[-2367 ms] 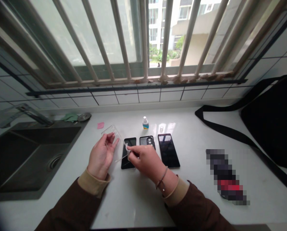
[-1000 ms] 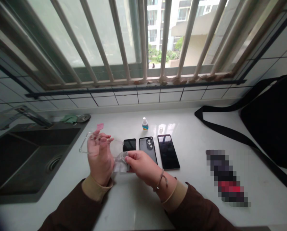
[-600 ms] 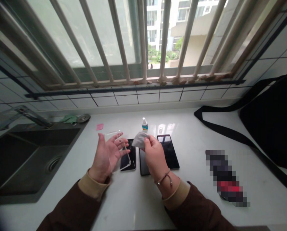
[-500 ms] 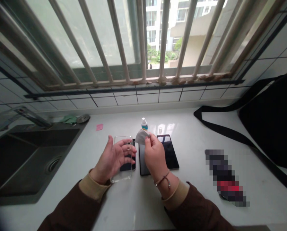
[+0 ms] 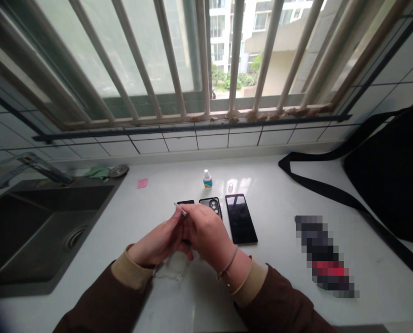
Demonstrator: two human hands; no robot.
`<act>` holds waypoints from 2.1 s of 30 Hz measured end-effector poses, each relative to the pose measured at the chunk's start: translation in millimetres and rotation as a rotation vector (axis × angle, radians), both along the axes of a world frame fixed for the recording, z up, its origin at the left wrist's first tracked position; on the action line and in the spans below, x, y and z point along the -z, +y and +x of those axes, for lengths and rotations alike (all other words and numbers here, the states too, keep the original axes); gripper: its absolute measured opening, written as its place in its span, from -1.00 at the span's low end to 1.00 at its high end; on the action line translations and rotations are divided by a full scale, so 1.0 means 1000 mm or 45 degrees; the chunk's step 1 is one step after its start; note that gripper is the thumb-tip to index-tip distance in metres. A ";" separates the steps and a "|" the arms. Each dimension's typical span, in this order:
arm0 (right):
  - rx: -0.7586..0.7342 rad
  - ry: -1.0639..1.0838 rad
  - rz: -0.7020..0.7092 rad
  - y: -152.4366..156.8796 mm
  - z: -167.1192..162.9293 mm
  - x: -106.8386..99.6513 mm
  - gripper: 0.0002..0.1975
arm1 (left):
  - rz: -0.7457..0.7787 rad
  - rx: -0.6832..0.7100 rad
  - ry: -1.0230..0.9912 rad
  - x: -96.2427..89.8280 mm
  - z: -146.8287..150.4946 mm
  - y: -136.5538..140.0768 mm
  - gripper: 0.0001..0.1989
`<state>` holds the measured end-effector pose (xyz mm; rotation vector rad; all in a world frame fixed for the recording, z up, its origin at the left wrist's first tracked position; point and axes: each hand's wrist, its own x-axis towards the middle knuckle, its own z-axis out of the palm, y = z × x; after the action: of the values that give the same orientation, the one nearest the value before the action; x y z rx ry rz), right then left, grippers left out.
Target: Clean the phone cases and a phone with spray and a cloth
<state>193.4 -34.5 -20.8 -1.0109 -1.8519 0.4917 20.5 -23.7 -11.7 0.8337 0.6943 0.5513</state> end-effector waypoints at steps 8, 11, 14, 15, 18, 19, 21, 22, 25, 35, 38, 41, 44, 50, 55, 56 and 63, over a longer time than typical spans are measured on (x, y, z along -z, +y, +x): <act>-0.021 0.060 -0.020 0.001 0.000 -0.005 -0.71 | -0.066 0.063 -0.070 -0.002 0.000 0.000 -0.25; 0.047 0.150 -0.005 0.002 0.004 -0.008 -0.69 | -0.124 0.028 -0.149 -0.008 -0.001 0.002 -0.38; 0.152 0.191 0.017 0.003 0.008 -0.010 -0.67 | -0.162 -0.036 -0.181 -0.012 -0.004 0.002 -0.61; 0.173 0.189 0.031 0.003 0.009 -0.010 -0.65 | -0.160 -0.064 -0.175 -0.013 -0.005 0.002 -0.68; 0.180 0.155 0.092 0.004 0.011 -0.010 -0.59 | -0.129 -0.135 -0.146 -0.015 -0.005 0.003 -0.74; 0.169 0.136 0.110 0.004 0.012 -0.010 -0.57 | -0.126 -0.148 -0.142 -0.015 -0.005 0.003 -0.73; 0.147 0.098 0.141 0.004 0.012 -0.009 -0.55 | -0.147 -0.160 -0.149 -0.015 -0.004 0.003 -0.71; 0.140 0.079 0.151 0.004 0.012 -0.008 -0.54 | -0.164 -0.168 -0.154 -0.014 -0.004 0.003 -0.70; 0.125 0.015 0.168 0.006 0.012 -0.006 -0.53 | -0.214 -0.240 -0.178 -0.012 -0.003 0.004 -0.75; 0.021 -0.095 0.206 0.007 0.007 -0.002 -0.54 | -0.361 -0.497 -0.241 -0.015 -0.003 0.013 -0.94; -0.063 -0.097 0.262 0.006 0.004 -0.001 -0.52 | -0.426 -0.550 -0.351 -0.018 -0.002 0.015 -0.86; -0.114 -0.079 0.313 0.006 0.003 -0.001 -0.51 | -0.407 -0.549 -0.420 -0.020 -0.002 0.015 -0.78; -0.092 -0.035 0.307 0.007 0.005 -0.002 -0.49 | -0.343 -0.533 -0.541 -0.022 -0.003 0.016 -0.68; -0.059 0.179 0.103 0.006 0.003 0.003 -0.50 | -0.311 -0.694 -0.538 -0.021 -0.003 0.020 -0.68; -0.070 0.383 -0.186 0.007 -0.007 0.014 -0.57 | -0.232 -0.915 -0.438 -0.016 0.006 0.018 -0.76; -0.060 0.410 -0.234 0.008 -0.008 0.015 -0.58 | -0.227 -0.937 -0.421 -0.014 0.006 0.018 -0.77; -0.053 0.506 -0.356 0.007 -0.009 0.016 -0.61 | -0.144 -0.957 -0.334 -0.007 0.004 0.016 -0.79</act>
<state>184.3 -27.6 -36.4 -0.9739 -1.4758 0.9257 24.4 -8.0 -5.1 0.3593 0.7792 1.2591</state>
